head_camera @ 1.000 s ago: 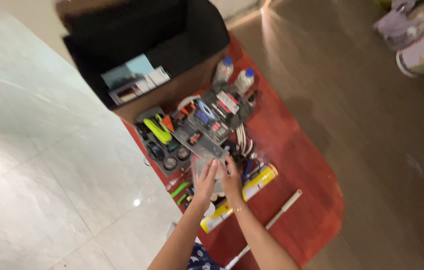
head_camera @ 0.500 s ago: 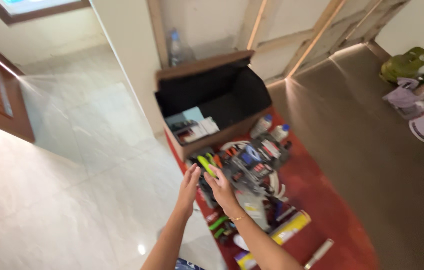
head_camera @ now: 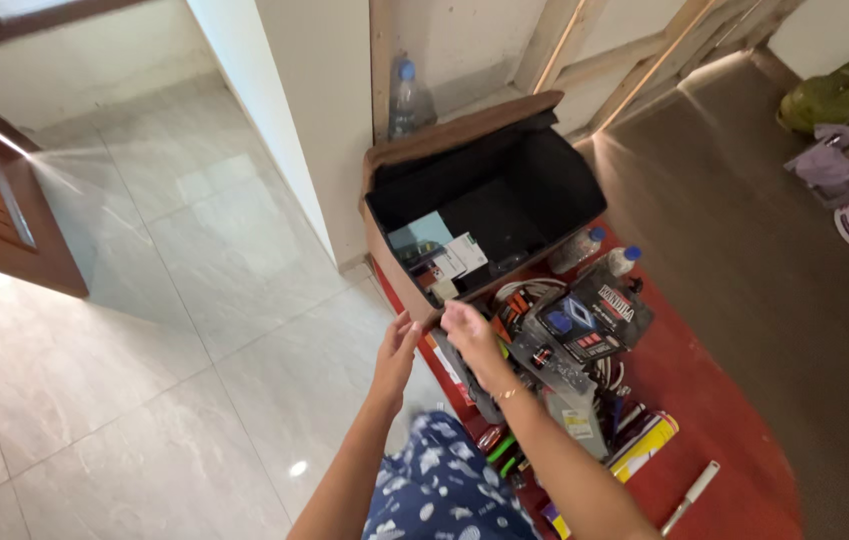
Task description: The person empties a black toolbox by removing items one by one and placing them on a red table. They handle a coiled white cable, a yellow caulking gun, water bottles, a green tool, a roll of tape, a box of gloves, and several other small tools and containers. The person arranges the items on the table but does not return them to the toolbox within the clip.
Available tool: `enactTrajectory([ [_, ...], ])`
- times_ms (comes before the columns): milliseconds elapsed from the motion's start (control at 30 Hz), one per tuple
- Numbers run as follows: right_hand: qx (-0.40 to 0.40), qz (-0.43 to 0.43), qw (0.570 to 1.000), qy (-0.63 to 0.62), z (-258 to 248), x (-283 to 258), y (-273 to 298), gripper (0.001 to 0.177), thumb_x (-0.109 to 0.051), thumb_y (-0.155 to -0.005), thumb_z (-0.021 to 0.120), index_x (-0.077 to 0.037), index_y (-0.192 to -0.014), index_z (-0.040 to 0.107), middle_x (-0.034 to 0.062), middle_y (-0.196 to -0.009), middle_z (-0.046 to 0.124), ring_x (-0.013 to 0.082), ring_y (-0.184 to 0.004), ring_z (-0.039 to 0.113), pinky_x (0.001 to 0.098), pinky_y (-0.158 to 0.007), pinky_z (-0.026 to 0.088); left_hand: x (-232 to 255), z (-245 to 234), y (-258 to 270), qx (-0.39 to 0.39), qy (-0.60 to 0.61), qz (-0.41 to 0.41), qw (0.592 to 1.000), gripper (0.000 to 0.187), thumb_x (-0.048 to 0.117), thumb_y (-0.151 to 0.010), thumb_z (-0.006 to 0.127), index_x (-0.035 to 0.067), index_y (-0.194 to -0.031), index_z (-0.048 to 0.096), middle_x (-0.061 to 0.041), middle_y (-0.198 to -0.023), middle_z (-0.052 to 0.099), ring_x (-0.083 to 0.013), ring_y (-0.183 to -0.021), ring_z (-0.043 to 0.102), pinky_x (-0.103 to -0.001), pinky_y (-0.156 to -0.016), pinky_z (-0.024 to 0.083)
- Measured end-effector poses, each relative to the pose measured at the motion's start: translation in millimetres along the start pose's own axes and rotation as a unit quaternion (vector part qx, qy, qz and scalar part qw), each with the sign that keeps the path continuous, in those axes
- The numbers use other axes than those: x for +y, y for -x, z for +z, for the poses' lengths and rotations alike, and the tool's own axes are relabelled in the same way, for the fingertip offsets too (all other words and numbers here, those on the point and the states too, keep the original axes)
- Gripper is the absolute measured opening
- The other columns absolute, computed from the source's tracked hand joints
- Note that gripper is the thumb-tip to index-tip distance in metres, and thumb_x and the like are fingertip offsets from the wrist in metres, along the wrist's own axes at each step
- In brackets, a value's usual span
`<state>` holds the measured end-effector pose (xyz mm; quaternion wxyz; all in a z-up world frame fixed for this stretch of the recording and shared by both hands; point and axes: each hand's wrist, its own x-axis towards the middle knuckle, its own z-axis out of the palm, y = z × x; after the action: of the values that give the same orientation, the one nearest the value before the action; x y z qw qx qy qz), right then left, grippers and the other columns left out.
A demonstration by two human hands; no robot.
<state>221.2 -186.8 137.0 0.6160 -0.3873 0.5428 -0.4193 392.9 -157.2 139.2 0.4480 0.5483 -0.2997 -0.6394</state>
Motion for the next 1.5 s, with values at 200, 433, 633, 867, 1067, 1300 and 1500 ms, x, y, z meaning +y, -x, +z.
enactTrajectory([
  [200,0.029,0.004,0.999,-0.039,-26,21,-92,0.049,-0.019,-0.096,0.067,-0.006,-0.141,0.055,0.0091,-0.136,0.062,0.0165,-0.125,0.059,0.0366,-0.108,0.048,-12,-14,-66,-0.012,0.01,0.011,1.0,0.062,0.03,-0.098,0.061,0.01,-0.153,0.042,-0.016,-0.149,0.052,-0.0232,-0.136,0.053,-0.036,-0.112,0.042],
  [433,0.075,0.086,0.99,-0.084,-54,76,-218,0.046,-0.012,-0.09,0.067,-0.01,-0.136,0.062,0.0021,-0.116,0.068,0.0155,-0.108,0.064,0.0353,-0.097,0.052,-2,2,-173,-0.024,-0.014,0.106,0.994,0.055,0.017,-0.101,0.059,0.004,-0.151,0.043,-0.019,-0.151,0.052,-0.0264,-0.14,0.051,-0.037,-0.114,0.041],
  [633,0.116,0.193,0.974,0.029,-57,133,-302,0.044,-0.023,-0.096,0.073,-0.014,-0.138,0.066,0.0103,-0.1,0.058,0.0233,-0.088,0.053,0.0416,-0.073,0.044,29,25,-251,-0.024,-0.117,0.148,0.982,0.045,0.009,-0.1,0.056,0.003,-0.144,0.051,-0.02,-0.141,0.062,-0.0272,-0.134,0.059,-0.036,-0.106,0.049],
  [867,0.126,0.144,0.86,0.473,-57,151,-386,0.065,-0.049,-0.089,0.075,-0.013,-0.141,0.059,0.026,-0.124,0.061,0.0429,-0.11,0.064,0.045,-0.094,0.054,43,25,-267,-0.05,-0.321,0.257,0.91,0.044,-0.003,-0.09,0.055,0.003,-0.133,0.059,-0.024,-0.126,0.067,-0.0403,-0.115,0.064,-0.042,-0.096,0.053],
  [1067,0.098,0.293,0.759,0.573,-29,157,-421,0.076,-0.06,-0.082,0.076,-0.01,-0.135,0.057,0.0176,-0.139,0.054,0.0393,-0.126,0.055,0.0504,-0.095,0.055,27,32,-265,-0.009,-0.432,0.284,0.856,0.046,-0.002,-0.089,0.057,0.005,-0.134,0.058,-0.017,-0.122,0.069,-0.0341,-0.104,0.069,-0.042,-0.085,0.058],
  [1300,-0.03,0.28,0.782,0.556,-37,197,-441,0.064,-0.063,-0.089,0.07,-0.001,-0.105,0.078,0.0247,-0.114,0.074,0.0384,-0.106,0.069,0.0468,-0.09,0.057,33,28,-264,-0.023,-0.438,0.262,0.86,0.054,-0.002,-0.084,0.056,0.001,-0.138,0.055,-0.019,-0.113,0.068,-0.0367,-0.096,0.068,-0.044,-0.081,0.057],
  [1500,0.046,0.207,0.938,0.274,-55,157,-400,0.049,-0.029,-0.083,0.085,0.006,-0.111,0.066,0.0223,-0.104,0.073,0.0307,-0.092,0.074,0.0445,-0.079,0.057,35,24,-261,0.042,-0.259,0.333,0.905,0.034,0.001,-0.099,0.056,0.003,-0.132,0.057,-0.023,-0.12,0.07,-0.0364,-0.109,0.07,-0.038,-0.09,0.058],
])
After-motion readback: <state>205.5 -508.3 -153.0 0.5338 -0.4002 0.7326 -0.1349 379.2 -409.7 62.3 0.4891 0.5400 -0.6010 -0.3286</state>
